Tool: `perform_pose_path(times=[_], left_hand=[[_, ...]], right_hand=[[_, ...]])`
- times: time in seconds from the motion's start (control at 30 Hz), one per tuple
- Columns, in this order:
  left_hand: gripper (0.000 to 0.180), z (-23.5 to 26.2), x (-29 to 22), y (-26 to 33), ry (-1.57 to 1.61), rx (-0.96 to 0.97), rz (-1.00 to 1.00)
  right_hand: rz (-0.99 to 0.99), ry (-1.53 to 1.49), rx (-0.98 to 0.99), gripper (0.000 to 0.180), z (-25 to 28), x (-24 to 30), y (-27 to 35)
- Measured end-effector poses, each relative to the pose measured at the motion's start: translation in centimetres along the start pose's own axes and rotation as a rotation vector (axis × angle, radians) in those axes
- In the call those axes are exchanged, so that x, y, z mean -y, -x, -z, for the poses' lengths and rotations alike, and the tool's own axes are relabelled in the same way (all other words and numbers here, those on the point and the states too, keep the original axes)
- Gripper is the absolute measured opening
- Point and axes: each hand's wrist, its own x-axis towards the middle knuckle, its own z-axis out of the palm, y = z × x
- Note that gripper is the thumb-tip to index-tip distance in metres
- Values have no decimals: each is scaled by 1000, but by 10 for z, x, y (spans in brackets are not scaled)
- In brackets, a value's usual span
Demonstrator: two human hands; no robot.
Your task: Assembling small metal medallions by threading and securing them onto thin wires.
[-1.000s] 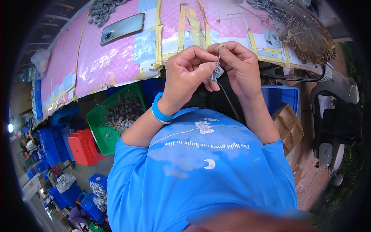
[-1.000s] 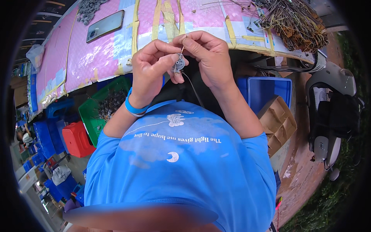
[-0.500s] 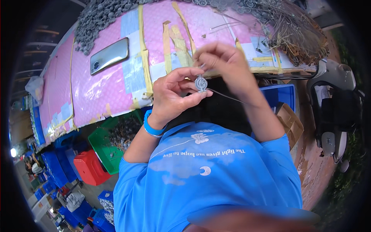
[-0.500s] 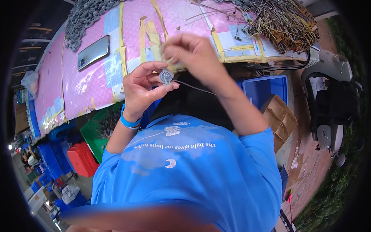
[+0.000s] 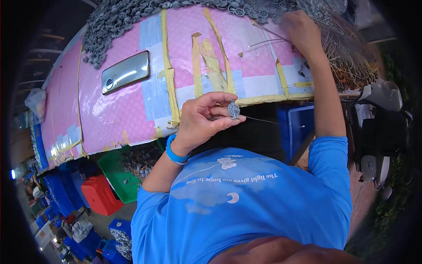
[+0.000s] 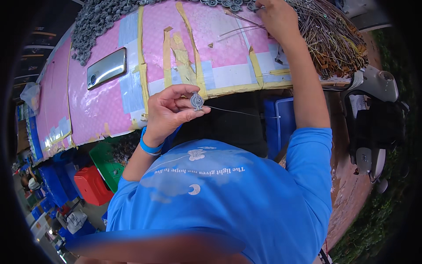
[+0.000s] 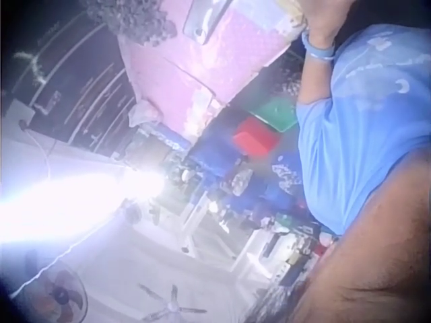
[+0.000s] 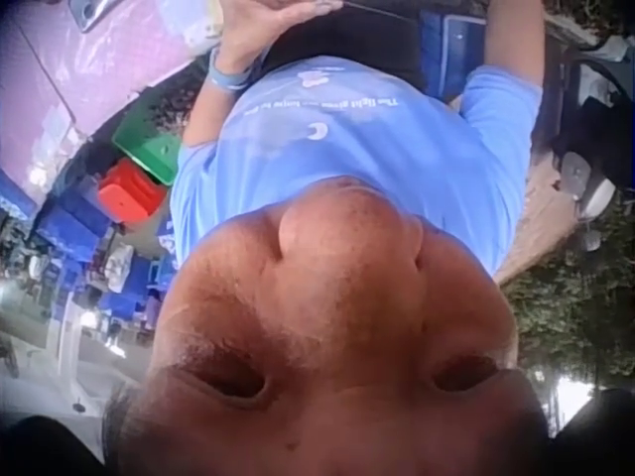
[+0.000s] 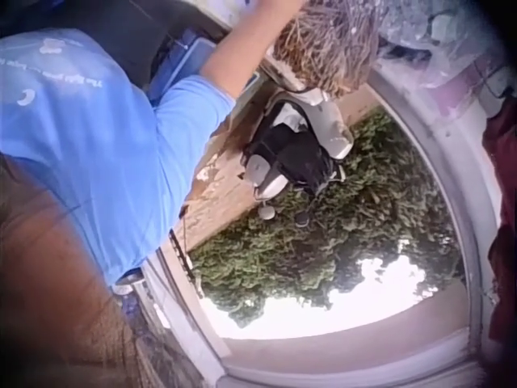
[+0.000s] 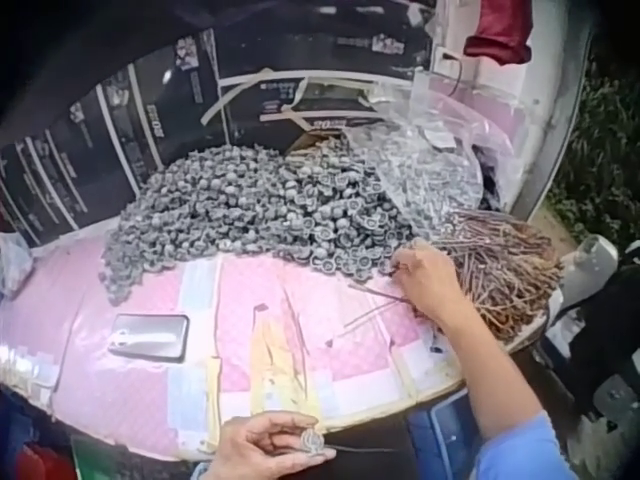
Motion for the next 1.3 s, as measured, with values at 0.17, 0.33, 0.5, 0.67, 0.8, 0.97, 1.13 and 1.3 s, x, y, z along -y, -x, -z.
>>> perform_pose_path(times=[0.17, 0.33, 0.5, 0.67, 0.8, 0.97, 1.13, 1.3], left_hand=[[42, -1, 4, 5, -27, -56, -68], [43, -9, 4, 5, -62, -115, -98], [41, -11, 5, 12, -126, -164, -156], [45, -11, -2, 28, -64, -222, -238], [42, -13, -10, 36, -189, -246, -297], [38, -18, -9, 40, -248, -246, -331], [39, -26, -6, 44, -500, -290, -312], [37, -34, -10, 41, -867, -318, -595]], right_hand=[[121, -141, -13, 12, 20, 63, 50], [224, -104, 141, 12, 25, 94, 81], [193, -26, 109, 12, 19, 106, 80], [-265, -1049, 236, 30, 63, 169, 107], [-302, -1271, 123, 26, 69, 192, 134], [-176, -1171, 150, 21, 78, 192, 142], [-240, -1139, 190, 17, 82, 192, 147], [-379, -1128, 204, 18, 77, 198, 150]])
